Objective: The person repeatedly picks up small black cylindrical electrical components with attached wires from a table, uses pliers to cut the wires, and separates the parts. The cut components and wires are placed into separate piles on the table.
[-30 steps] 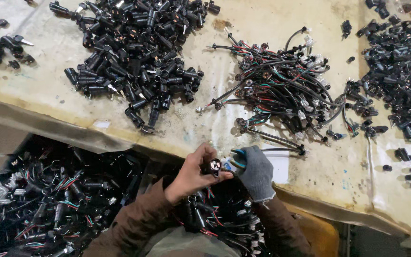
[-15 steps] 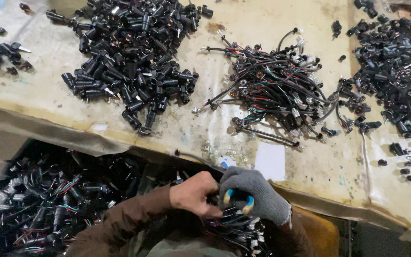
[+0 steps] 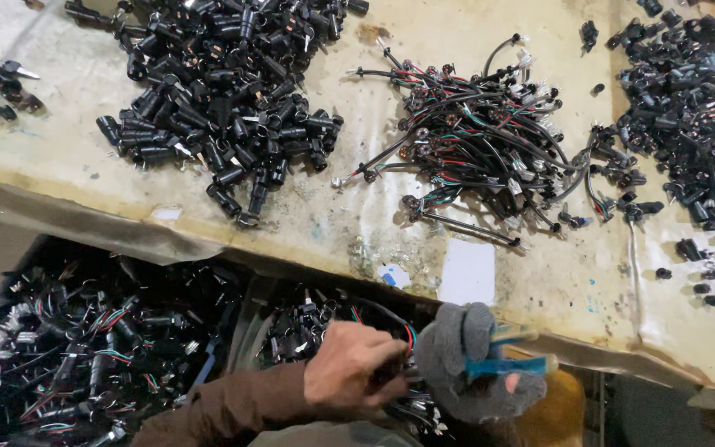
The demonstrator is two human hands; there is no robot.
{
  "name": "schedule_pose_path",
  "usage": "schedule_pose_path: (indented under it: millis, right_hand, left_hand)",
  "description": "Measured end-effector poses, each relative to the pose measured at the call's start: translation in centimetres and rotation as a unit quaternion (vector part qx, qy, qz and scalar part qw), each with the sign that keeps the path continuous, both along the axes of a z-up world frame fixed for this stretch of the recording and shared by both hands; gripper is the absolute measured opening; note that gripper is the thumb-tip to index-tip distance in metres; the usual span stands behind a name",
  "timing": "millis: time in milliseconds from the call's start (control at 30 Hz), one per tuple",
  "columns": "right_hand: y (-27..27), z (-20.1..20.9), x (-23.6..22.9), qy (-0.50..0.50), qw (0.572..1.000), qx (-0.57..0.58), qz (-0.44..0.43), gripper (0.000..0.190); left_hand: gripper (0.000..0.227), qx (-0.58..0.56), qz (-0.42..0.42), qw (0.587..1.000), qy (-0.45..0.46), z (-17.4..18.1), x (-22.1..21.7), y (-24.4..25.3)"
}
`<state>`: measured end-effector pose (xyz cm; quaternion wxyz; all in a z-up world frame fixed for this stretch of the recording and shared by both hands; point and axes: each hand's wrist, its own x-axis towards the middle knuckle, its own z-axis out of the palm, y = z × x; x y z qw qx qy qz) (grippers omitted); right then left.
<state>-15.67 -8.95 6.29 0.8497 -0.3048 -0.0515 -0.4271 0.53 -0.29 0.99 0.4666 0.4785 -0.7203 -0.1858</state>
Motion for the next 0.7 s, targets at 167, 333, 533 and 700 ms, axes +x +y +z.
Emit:
schedule_pose_path:
  millis: [167,333,533,700]
  right_hand:
    - [1.5,-1.0,-0.6,0.046,0.998,0.038,0.002,0.038]
    - [2.3,-2.7,-0.7,0.074,0.997,0.029,-0.008,0.039]
    - [-0.8,-2.5,0.3,0.144,0.987,-0.035,-0.057,0.036]
    - [-11.8,-2.7,2.9,0.442,0.684,-0.542,-0.208,0.019]
  left_hand:
    - [0.036,0.046,-0.035,0.998,0.002,-1.2,-1.4,1.2]
    - [0.033,0.065,-0.025,0.996,0.056,-1.6,-1.5,1.5]
    - [0.039,0.047,0.023,0.994,-0.093,1.3,0.5,-0.8]
    - [0.023,0.008,-0.16,0.985,0.065,4.9,4.6,0.8]
